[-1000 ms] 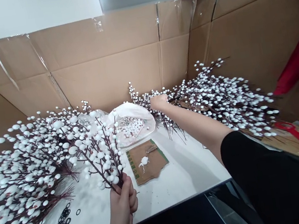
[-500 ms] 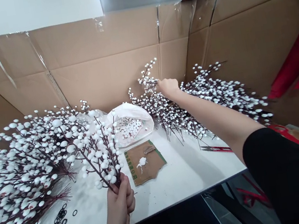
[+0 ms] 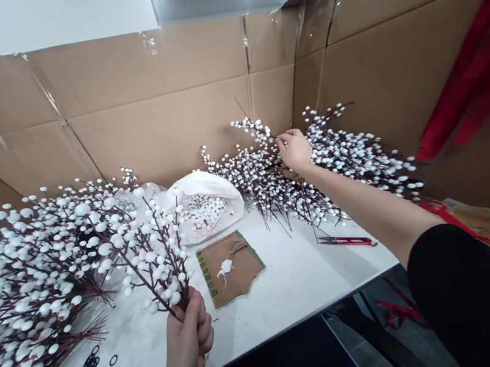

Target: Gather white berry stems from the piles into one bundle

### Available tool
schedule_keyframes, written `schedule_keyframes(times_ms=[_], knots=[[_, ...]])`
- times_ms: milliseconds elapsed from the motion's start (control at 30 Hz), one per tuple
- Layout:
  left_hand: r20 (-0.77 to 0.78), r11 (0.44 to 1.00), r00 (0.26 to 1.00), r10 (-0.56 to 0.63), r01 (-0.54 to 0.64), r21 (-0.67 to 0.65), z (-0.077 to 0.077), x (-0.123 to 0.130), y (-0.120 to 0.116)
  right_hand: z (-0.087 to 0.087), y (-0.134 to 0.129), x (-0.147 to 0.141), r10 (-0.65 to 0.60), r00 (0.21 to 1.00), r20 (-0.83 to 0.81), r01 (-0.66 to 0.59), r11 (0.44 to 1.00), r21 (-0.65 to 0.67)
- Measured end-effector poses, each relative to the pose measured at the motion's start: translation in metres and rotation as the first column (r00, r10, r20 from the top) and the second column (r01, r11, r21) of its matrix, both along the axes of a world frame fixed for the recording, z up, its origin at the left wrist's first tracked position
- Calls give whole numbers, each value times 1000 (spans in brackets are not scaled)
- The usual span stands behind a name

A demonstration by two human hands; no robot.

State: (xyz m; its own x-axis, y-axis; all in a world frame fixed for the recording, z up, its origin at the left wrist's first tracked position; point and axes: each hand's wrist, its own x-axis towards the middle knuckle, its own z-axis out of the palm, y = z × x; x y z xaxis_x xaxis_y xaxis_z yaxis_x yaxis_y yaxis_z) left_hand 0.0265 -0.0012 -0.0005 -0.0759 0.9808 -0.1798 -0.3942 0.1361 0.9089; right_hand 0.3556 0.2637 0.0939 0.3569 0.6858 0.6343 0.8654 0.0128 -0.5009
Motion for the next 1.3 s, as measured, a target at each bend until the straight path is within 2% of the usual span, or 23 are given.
schedule_keyframes(times_ms=[133,233,300,367,467,567,700,800,867,933,1000,1033,1067,1167,1200,1233,1300], knots=[[-1,1000,1000,-1,1,-5,-2,-1,0,-5,-23,-4,148,967,-209,-123,984,130],[-9,1000,1000,-7,7,-5,-5,0,1,-13,-47,-19,320,862,-392,-267,946,185],[-5,1000,1000,0,0,-3,-6,1,2,-22,-67,-32,433,734,-524,-390,899,197],[5,1000,1000,23,-23,2,-5,2,3,-33,-87,-44,513,571,-641,-508,834,216],[6,1000,1000,18,-18,-13,-4,2,3,-47,-115,-57,550,331,-767,-601,750,278],[0,1000,1000,0,0,-28,-3,1,2,-59,-140,-64,550,154,-821,-589,718,371],[3,1000,1000,-6,6,-23,-1,2,2,-78,-181,-78,560,-7,-828,-498,717,488],[11,1000,1000,-12,12,-21,-3,3,2,-96,-221,-99,535,-241,-810,-454,675,582],[14,1000,1000,-20,20,-15,-4,4,2,-107,-246,-116,505,-306,-807,-497,638,588],[15,999,999,-32,32,-10,-5,6,1,-114,-267,-133,467,-326,-822,-566,600,566],[18,999,999,-36,36,3,-5,8,-1,-118,-279,-149,453,-295,-841,-611,587,531],[22,999,999,-36,35,14,-6,9,-2,-118,-283,-156,465,-239,-852,-624,599,502],[28,999,999,-36,35,28,-6,10,-2,-118,-285,-162,487,-151,-861,-636,618,461],[41,999,999,-28,26,46,-9,16,-2,-116,-285,-180,530,181,-829,-663,688,294],[40,999,999,-15,14,29,-11,17,-2,-115,-285,-186,533,250,-808,-674,695,250],[43,1000,999,-2,2,2,-12,19,-2,-115,-284,-192,535,280,-797,-690,690,221],[93,995,992,89,-84,-53,-15,21,-2,-117,-284,-205,548,273,-791,-727,655,203]])
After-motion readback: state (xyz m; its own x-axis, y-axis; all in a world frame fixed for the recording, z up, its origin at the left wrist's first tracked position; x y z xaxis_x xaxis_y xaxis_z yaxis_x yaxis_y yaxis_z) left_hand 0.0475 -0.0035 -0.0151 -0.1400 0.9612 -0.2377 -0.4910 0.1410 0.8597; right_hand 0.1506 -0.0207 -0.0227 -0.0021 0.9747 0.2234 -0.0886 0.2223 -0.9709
